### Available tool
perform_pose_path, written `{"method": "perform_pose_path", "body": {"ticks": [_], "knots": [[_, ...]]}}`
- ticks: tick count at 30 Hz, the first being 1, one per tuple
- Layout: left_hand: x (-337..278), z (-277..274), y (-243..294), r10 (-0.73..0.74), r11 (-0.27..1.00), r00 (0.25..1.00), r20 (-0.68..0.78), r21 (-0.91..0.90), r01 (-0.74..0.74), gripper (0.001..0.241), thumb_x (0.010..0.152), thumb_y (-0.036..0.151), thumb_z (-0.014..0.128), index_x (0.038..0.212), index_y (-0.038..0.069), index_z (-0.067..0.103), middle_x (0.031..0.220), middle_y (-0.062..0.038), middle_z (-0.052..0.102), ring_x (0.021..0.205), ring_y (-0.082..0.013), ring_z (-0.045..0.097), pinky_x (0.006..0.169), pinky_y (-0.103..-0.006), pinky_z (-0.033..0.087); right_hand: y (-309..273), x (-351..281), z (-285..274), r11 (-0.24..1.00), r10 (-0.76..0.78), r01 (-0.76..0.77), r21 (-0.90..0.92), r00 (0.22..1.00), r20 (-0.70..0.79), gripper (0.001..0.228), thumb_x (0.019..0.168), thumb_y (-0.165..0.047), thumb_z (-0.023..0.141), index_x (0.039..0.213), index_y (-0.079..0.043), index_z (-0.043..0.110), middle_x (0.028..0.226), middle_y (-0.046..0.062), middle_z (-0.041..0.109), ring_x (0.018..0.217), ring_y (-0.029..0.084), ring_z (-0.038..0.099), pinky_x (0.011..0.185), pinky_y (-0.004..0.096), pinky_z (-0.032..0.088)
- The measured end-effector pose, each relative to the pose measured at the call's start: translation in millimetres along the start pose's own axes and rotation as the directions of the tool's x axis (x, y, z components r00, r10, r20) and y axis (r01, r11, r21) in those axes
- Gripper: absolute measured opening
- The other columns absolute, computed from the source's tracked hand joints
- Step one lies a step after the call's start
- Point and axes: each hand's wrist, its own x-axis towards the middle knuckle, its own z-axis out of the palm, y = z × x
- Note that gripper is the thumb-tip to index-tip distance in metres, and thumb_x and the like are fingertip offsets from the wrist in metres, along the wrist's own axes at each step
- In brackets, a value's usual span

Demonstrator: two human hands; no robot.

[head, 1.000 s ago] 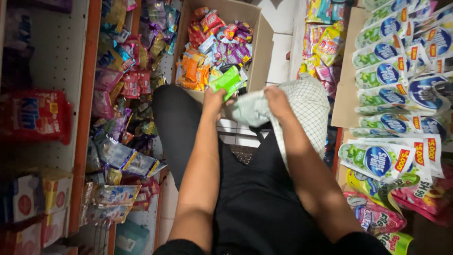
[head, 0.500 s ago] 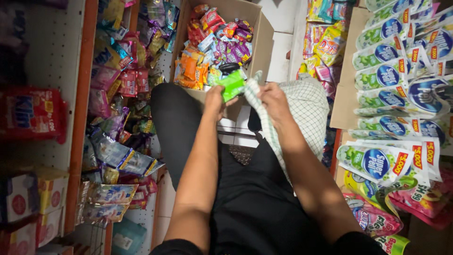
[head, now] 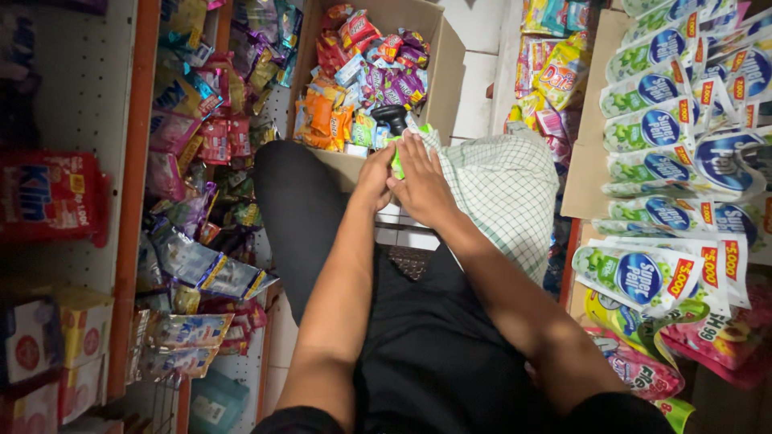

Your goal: The person picks up several individual soap packets from a shelf, sits on the floor, and uses a handheld barcode scanner to scan each packet before wiping them with a cloth.

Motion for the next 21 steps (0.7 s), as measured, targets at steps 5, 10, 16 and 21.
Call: {"method": "perform_pose_path", "body": {"ticks": [5, 10, 16, 21], "knots": [[3, -6, 13, 0.078, 0.973, 0.997, 0.019, -0.221, -0.072, 0.036, 0.103, 0.032, 0.056, 0.121, 0.002, 0.061, 0.110, -0.013, 0.068, 0.098, -0.0235, 0.068, 0.083, -0.0372, 0.061, -23, -7, 3, 0.997, -0.044, 0.058, -0.060, 0.977, 0.210, 0.082, 0.099, -0.046, 0.053, 0.159, 0.001, 0.024, 0.168, 0.021, 0.022, 0.157, 0.035, 0.016, 0.123, 0.058, 0.012], [1, -4, 14, 0.109, 0.982, 0.994, 0.022, -0.156, -0.104, 0.038, 0.106, 0.033, 0.056, 0.124, 0.000, 0.059, 0.114, -0.014, 0.066, 0.102, -0.0250, 0.066, 0.088, -0.0386, 0.057, -19, -1, 9, 0.994, -0.025, 0.038, -0.103, 0.991, 0.129, 0.081, 0.102, -0.050, 0.051, 0.160, 0.001, 0.025, 0.169, 0.020, 0.022, 0.159, 0.034, 0.017, 0.125, 0.060, 0.012], [-22, 20, 31, 0.081, 0.982, 0.996, 0.027, -0.174, -0.075, 0.038, 0.101, 0.030, 0.051, 0.129, 0.005, 0.057, 0.121, -0.012, 0.065, 0.108, -0.0236, 0.066, 0.087, -0.0435, 0.060, -5, 2, 9, 0.999, 0.002, -0.002, -0.047, 1.000, -0.002, 0.082, 0.103, -0.052, 0.046, 0.161, 0.002, 0.024, 0.170, 0.022, 0.022, 0.159, 0.037, 0.018, 0.125, 0.060, 0.013], [-23, 19, 29, 0.111, 0.975, 0.983, 0.147, -0.206, -0.079, 0.038, 0.108, 0.028, 0.048, 0.130, -0.002, 0.057, 0.124, -0.018, 0.067, 0.109, -0.0294, 0.069, 0.091, -0.0461, 0.061, 12, 5, 7, 0.998, 0.054, -0.055, -0.002, 0.993, -0.105, 0.080, 0.107, -0.051, 0.043, 0.161, 0.004, 0.023, 0.170, 0.023, 0.022, 0.159, 0.039, 0.020, 0.125, 0.062, 0.014]]}}
